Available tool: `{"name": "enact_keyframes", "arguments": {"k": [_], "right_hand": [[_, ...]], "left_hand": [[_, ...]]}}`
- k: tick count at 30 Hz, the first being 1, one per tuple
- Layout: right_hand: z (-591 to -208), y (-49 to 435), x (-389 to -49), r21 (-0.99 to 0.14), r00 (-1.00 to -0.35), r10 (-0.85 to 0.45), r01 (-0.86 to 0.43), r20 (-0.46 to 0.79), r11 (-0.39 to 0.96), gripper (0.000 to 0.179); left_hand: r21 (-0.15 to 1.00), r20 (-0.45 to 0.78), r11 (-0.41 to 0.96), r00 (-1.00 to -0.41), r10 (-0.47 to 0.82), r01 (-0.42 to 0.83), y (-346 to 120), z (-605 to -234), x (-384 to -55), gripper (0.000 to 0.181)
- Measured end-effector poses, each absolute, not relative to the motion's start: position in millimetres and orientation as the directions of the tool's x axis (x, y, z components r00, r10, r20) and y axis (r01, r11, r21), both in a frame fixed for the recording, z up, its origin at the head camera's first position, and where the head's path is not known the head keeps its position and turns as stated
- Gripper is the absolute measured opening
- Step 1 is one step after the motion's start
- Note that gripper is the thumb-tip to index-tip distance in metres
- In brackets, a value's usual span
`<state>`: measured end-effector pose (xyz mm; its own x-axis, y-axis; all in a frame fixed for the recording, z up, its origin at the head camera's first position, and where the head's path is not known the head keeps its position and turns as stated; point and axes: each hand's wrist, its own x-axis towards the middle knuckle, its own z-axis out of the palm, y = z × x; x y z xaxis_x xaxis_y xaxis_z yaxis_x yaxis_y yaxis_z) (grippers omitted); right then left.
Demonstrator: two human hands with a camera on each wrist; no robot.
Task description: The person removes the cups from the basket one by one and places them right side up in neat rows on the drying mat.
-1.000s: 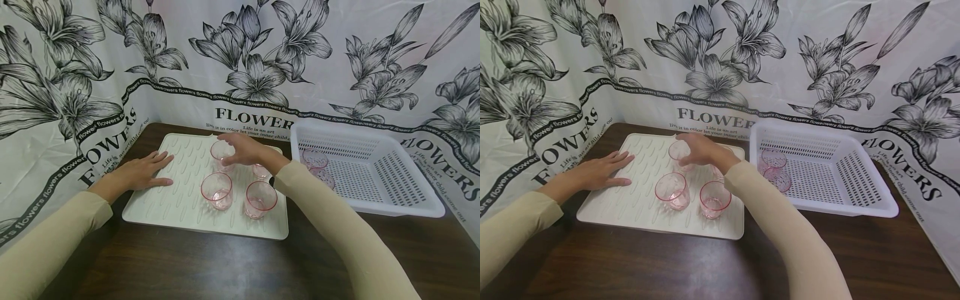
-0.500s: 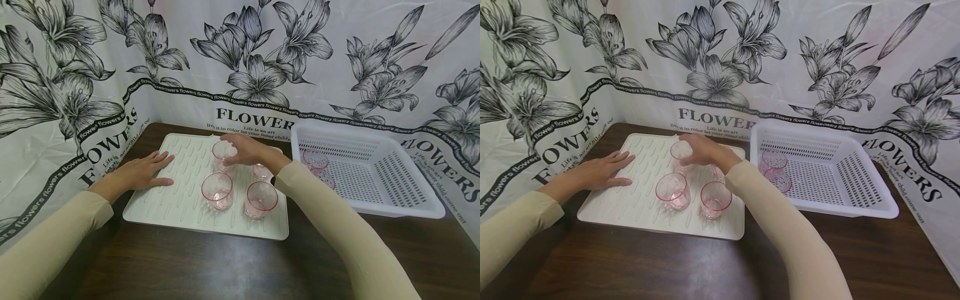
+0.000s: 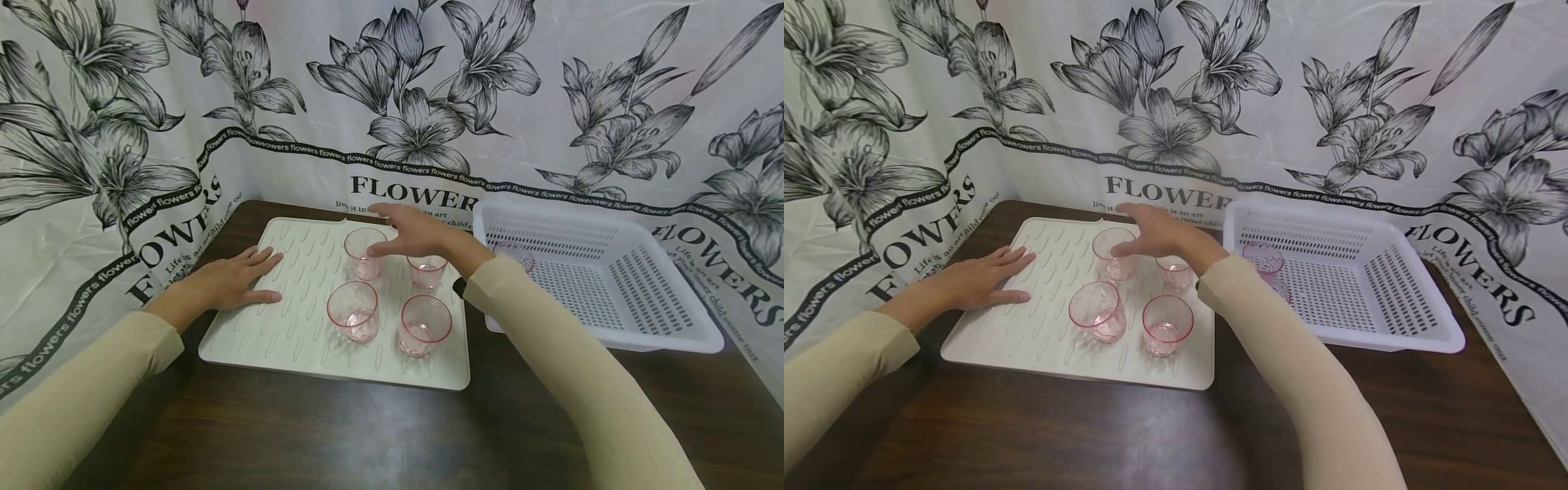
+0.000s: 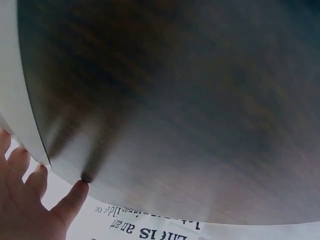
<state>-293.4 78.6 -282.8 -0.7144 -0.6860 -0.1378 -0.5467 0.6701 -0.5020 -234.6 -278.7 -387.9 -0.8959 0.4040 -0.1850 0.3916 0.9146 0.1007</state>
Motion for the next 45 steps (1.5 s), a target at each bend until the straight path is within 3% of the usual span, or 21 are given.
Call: {"name": "enact_keyframes", "arguments": {"k": [8, 18, 25, 45], "right_hand": [[-252, 119, -293, -0.520, -0.786, -0.615, -0.499, -0.066, 0.693, 0.086], [-238, 195, -274, -0.492, -0.825, -0.563, -0.474, -0.041, 0.730, 0.090], [-246, 235, -252, -0.444, -0.813, -0.581, -0.509, -0.032, 0.737, 0.088], [-273, 295, -225, -0.487, -0.818, -0.571, -0.471, -0.072, 0.736, 0.078]], "left_hand": [[0.102, -0.190, 0.916, -0.897, 0.400, 0.387, -279, -386, -234, 0.097], [0.124, -0.188, 0.914, -0.895, 0.404, 0.387, -273, -385, -233, 0.094], [0.110, -0.188, 0.916, -0.897, 0.400, 0.386, -274, -385, -233, 0.095], [0.112, -0.182, 0.914, -0.896, 0.405, 0.390, -278, -387, -232, 0.095]]}}
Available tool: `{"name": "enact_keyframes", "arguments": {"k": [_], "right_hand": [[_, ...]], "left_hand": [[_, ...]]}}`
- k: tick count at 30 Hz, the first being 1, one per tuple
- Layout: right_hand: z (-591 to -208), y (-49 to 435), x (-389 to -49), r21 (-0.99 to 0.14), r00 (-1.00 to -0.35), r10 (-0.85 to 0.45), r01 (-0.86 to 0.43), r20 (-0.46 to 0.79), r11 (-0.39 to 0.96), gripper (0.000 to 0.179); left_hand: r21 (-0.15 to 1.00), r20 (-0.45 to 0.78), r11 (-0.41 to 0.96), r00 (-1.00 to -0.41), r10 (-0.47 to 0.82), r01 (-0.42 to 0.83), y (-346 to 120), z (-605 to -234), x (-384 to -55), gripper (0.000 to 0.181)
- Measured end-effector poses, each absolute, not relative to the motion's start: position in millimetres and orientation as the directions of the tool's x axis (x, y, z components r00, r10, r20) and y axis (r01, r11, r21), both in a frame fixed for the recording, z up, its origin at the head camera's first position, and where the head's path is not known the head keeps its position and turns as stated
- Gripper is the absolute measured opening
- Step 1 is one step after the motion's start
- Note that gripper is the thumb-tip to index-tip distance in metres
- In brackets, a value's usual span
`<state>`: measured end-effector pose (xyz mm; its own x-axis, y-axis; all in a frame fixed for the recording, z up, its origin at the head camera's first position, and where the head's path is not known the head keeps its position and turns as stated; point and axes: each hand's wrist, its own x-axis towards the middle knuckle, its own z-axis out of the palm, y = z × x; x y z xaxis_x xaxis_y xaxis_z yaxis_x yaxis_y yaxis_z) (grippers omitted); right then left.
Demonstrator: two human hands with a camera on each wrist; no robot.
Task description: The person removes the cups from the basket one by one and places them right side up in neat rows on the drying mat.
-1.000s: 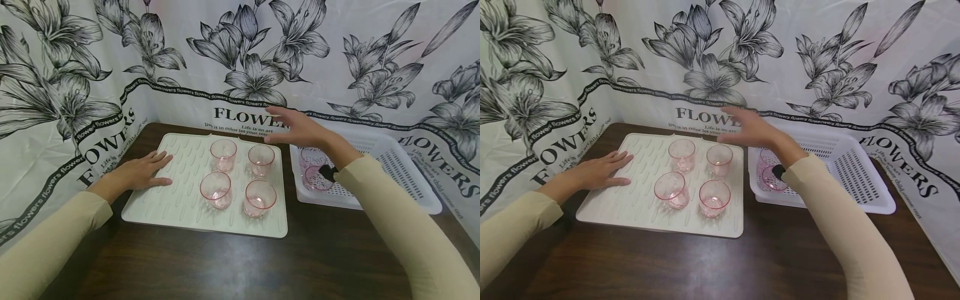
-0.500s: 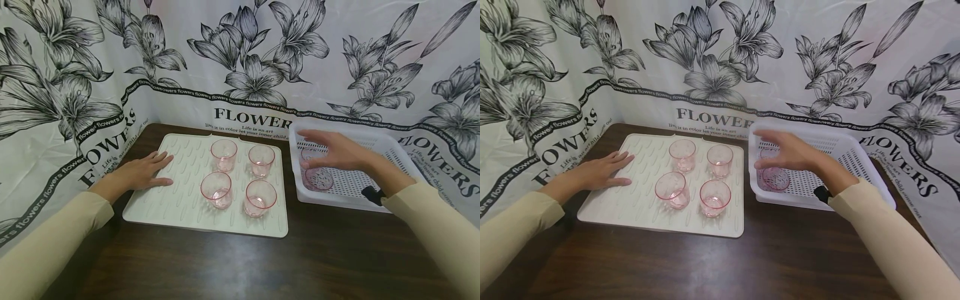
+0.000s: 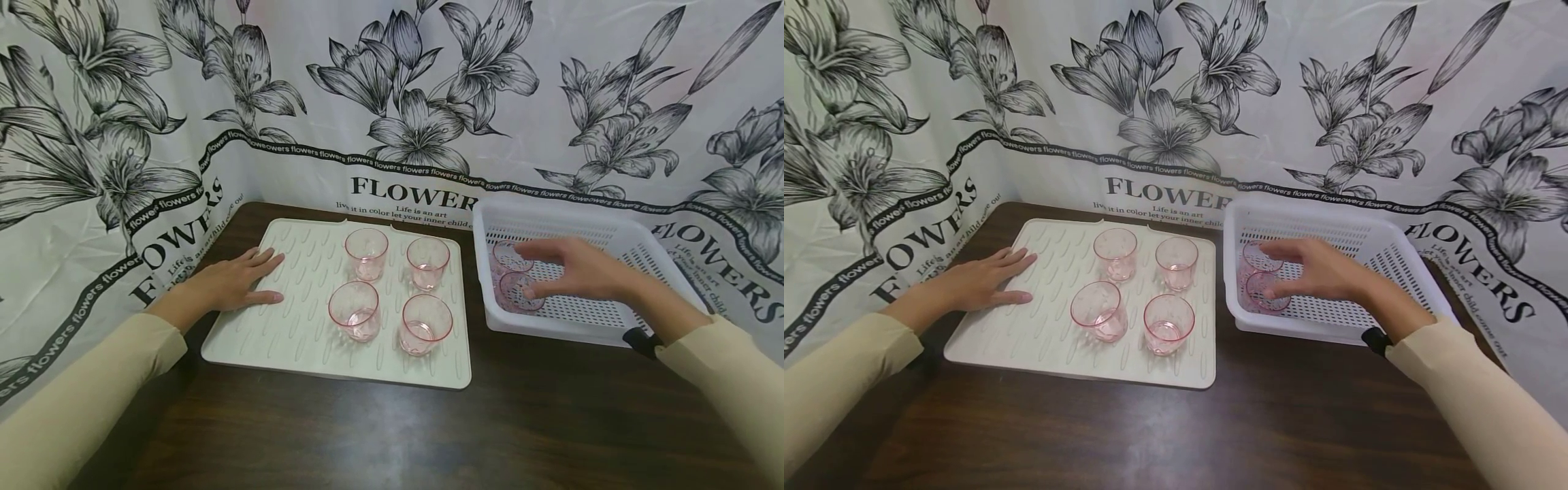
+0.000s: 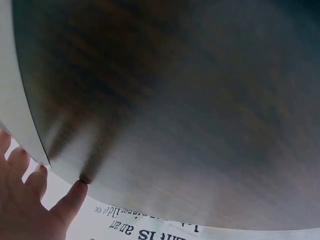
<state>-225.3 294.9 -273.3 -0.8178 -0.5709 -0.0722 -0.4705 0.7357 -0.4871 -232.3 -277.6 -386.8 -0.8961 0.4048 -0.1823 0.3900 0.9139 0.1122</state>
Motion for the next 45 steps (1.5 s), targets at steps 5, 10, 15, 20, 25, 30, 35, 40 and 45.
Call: {"name": "enact_keyframes", "arguments": {"k": [5, 10, 15, 20, 25, 30, 35, 40, 45], "right_hand": [[-281, 308, -221, -0.485, -0.828, -0.556, -0.458, -0.073, 0.745, 0.077], [-289, 316, -219, -0.486, -0.835, -0.541, -0.434, -0.098, 0.758, 0.074], [-295, 318, -219, -0.490, -0.825, -0.552, -0.434, -0.119, 0.756, 0.074], [-301, 317, -219, -0.488, -0.814, -0.570, -0.455, -0.112, 0.745, 0.078], [-303, 312, -220, -0.477, -0.813, -0.573, -0.465, -0.105, 0.746, 0.082], [-307, 305, -221, -0.465, -0.820, -0.561, -0.456, -0.112, 0.759, 0.080], [-310, 303, -222, -0.449, -0.826, -0.553, -0.456, -0.107, 0.768, 0.079], [-311, 303, -221, -0.452, -0.828, -0.552, -0.456, -0.100, 0.766, 0.079], [-310, 303, -219, -0.463, -0.827, -0.550, -0.445, -0.118, 0.767, 0.078]], "left_hand": [[0.111, -0.185, 0.914, -0.896, 0.404, 0.389, -277, -387, -232, 0.095], [0.114, -0.190, 0.918, -0.898, 0.396, 0.381, -277, -387, -231, 0.096], [0.115, -0.192, 0.919, -0.899, 0.394, 0.378, -278, -389, -233, 0.097], [0.114, -0.194, 0.920, -0.900, 0.391, 0.375, -278, -388, -233, 0.096], [0.118, -0.202, 0.922, -0.900, 0.386, 0.369, -277, -386, -233, 0.095], [0.121, -0.200, 0.920, -0.899, 0.390, 0.372, -276, -385, -232, 0.096], [0.113, -0.201, 0.920, -0.898, 0.391, 0.375, -276, -386, -231, 0.097], [0.110, -0.190, 0.920, -0.900, 0.391, 0.377, -277, -387, -231, 0.095], [0.111, -0.187, 0.918, -0.900, 0.394, 0.380, -277, -387, -231, 0.095]]}}
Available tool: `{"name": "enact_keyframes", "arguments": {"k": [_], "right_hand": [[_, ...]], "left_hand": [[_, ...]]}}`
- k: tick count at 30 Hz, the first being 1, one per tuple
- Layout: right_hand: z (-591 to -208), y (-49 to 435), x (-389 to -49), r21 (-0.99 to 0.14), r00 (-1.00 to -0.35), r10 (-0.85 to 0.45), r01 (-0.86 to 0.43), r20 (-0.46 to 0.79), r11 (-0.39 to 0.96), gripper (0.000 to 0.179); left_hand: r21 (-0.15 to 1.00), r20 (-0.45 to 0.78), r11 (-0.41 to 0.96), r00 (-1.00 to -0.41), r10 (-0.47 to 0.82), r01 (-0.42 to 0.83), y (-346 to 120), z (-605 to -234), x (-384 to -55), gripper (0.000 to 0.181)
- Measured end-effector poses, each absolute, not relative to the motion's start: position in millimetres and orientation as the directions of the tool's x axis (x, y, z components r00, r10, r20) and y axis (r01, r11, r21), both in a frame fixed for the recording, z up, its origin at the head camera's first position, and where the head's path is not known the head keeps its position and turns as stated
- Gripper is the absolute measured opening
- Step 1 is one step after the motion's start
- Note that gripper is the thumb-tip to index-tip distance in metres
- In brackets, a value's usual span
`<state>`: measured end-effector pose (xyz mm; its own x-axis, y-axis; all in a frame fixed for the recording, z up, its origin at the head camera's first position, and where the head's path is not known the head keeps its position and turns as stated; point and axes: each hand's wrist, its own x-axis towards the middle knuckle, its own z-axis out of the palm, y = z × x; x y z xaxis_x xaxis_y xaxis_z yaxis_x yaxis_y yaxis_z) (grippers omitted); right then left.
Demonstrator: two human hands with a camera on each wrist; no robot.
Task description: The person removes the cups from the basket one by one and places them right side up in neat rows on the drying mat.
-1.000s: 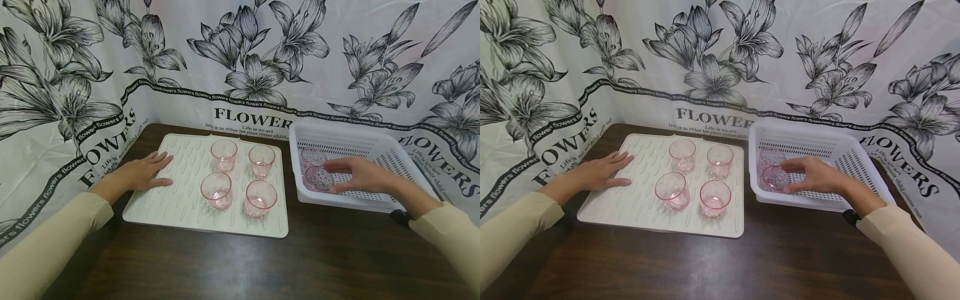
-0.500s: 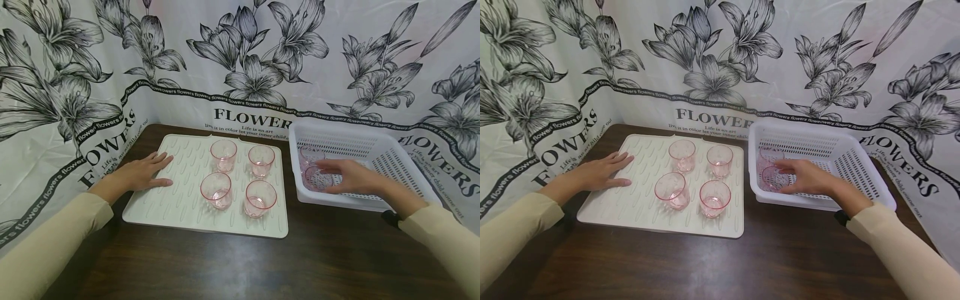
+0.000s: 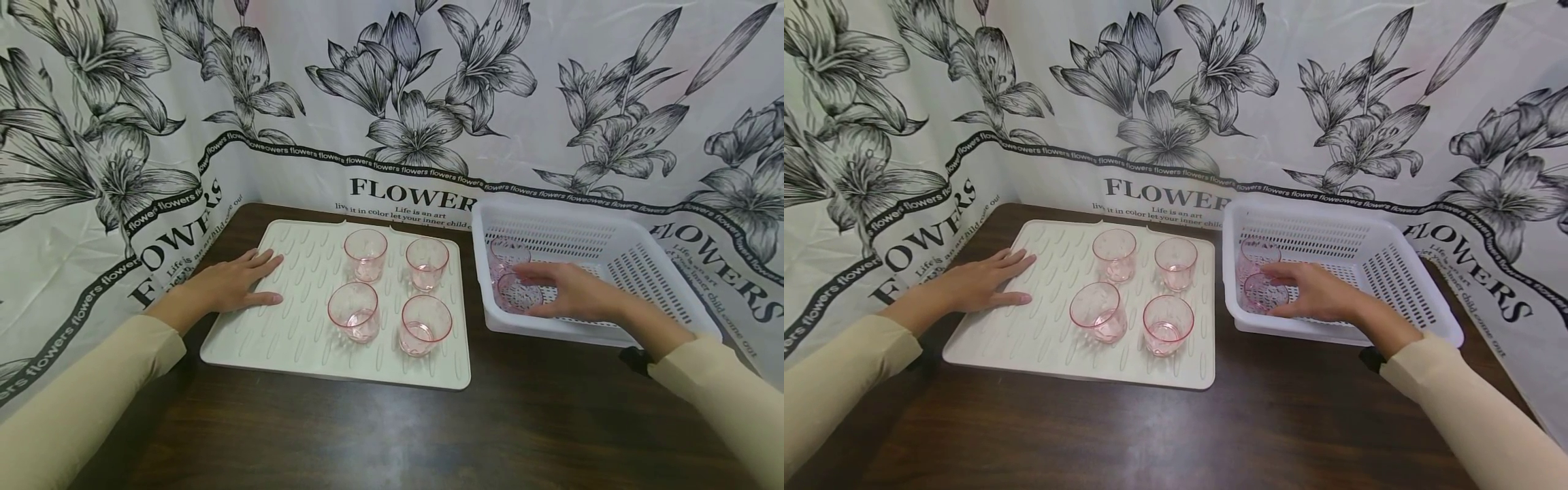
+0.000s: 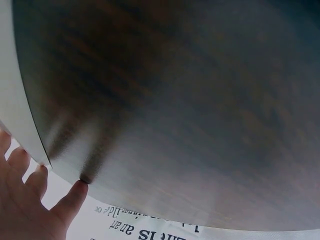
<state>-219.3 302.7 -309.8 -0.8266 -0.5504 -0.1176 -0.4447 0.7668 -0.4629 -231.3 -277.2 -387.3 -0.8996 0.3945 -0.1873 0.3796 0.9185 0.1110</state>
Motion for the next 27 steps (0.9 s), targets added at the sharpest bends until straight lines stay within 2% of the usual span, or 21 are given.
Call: {"name": "enact_keyframes", "arguments": {"k": [7, 12, 18, 27], "right_hand": [[-302, 306, -218, -0.444, -0.817, -0.570, -0.478, -0.093, 0.758, 0.078], [-292, 309, -218, -0.444, -0.830, -0.549, -0.456, -0.102, 0.771, 0.081], [-273, 310, -217, -0.427, -0.828, -0.552, -0.464, -0.103, 0.776, 0.080], [-237, 305, -219, -0.384, -0.864, -0.500, -0.440, -0.065, 0.812, 0.084]], "left_hand": [[0.136, -0.184, 0.911, -0.893, 0.410, 0.390, -277, -384, -229, 0.093], [0.143, -0.184, 0.909, -0.892, 0.414, 0.392, -276, -383, -228, 0.092], [0.143, -0.181, 0.909, -0.892, 0.414, 0.392, -276, -382, -228, 0.092], [0.133, -0.181, 0.909, -0.892, 0.413, 0.394, -276, -382, -228, 0.094]]}}
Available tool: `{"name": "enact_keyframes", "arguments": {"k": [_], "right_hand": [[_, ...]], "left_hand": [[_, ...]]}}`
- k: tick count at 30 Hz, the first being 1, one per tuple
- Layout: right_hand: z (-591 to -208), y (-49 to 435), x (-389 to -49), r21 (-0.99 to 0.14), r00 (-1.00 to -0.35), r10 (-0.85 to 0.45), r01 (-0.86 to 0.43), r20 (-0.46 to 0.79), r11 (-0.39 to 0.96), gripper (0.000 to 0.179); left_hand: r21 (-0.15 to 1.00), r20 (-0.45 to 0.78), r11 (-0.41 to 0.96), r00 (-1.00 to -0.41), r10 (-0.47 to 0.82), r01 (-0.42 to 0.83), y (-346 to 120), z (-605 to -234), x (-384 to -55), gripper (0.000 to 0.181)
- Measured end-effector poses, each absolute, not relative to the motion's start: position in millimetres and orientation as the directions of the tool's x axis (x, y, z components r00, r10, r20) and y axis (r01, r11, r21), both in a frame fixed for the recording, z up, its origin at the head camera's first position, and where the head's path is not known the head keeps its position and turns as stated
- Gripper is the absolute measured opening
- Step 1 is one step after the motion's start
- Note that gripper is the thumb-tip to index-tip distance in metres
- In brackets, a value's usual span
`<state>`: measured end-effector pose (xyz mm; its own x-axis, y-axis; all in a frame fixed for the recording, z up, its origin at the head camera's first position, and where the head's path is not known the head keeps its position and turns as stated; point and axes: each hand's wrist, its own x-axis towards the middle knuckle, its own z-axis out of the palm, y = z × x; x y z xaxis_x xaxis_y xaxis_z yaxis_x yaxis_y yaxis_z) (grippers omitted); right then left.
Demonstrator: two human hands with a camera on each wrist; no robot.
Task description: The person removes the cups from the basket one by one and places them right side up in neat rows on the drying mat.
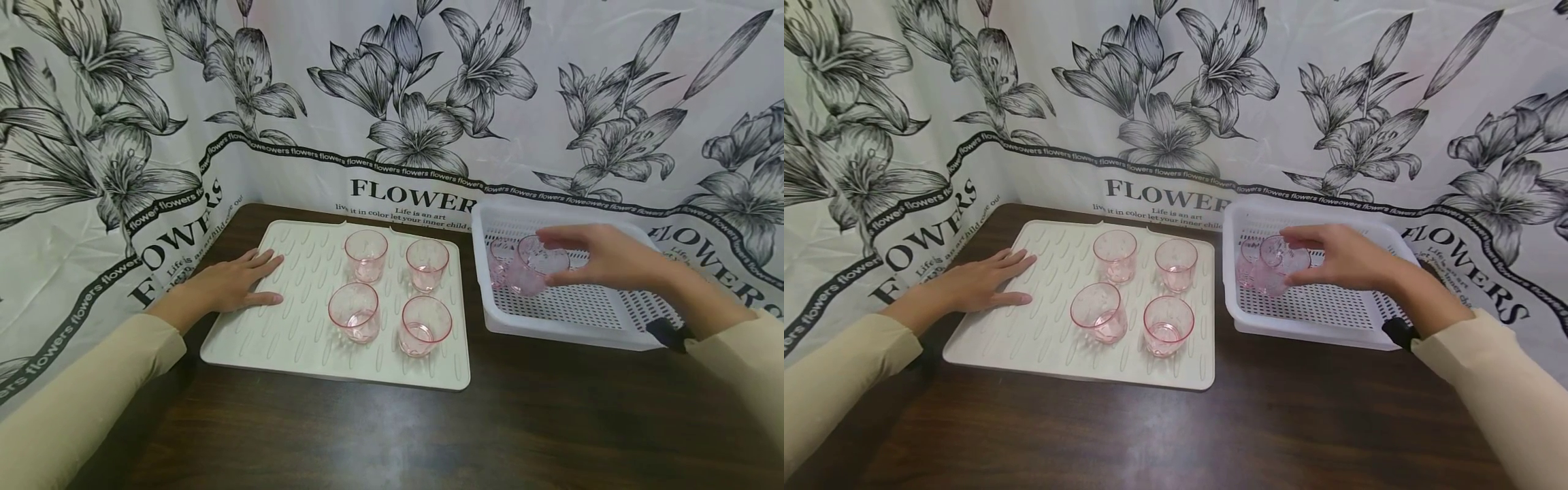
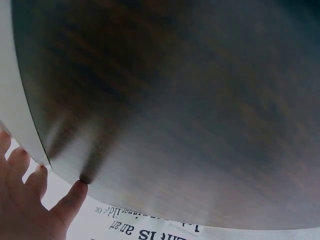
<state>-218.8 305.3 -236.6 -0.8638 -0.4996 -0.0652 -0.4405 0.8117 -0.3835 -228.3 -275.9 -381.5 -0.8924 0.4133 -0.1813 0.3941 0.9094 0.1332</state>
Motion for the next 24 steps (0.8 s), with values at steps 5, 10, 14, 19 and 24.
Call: {"name": "enact_keyframes", "arguments": {"k": [5, 10, 14, 19, 24], "right_hand": [[-220, 293, -221, -0.380, -0.861, -0.507, -0.454, -0.047, 0.806, 0.083], [-208, 274, -224, -0.372, -0.838, -0.546, -0.502, -0.014, 0.781, 0.079], [-201, 257, -225, -0.390, -0.825, -0.565, -0.520, -0.001, 0.760, 0.077], [-199, 235, -226, -0.407, -0.794, -0.607, -0.558, 0.010, 0.723, 0.077], [-197, 214, -230, -0.394, -0.754, -0.657, -0.607, 0.009, 0.690, 0.077]], "left_hand": [[0.131, -0.187, 0.911, -0.893, 0.410, 0.391, -276, -382, -229, 0.095], [0.130, -0.191, 0.913, -0.894, 0.406, 0.387, -277, -383, -229, 0.095], [0.134, -0.191, 0.913, -0.894, 0.406, 0.386, -277, -382, -228, 0.094], [0.134, -0.184, 0.910, -0.892, 0.413, 0.393, -277, -383, -229, 0.094], [0.137, -0.184, 0.912, -0.894, 0.408, 0.387, -276, -382, -229, 0.094]]}}
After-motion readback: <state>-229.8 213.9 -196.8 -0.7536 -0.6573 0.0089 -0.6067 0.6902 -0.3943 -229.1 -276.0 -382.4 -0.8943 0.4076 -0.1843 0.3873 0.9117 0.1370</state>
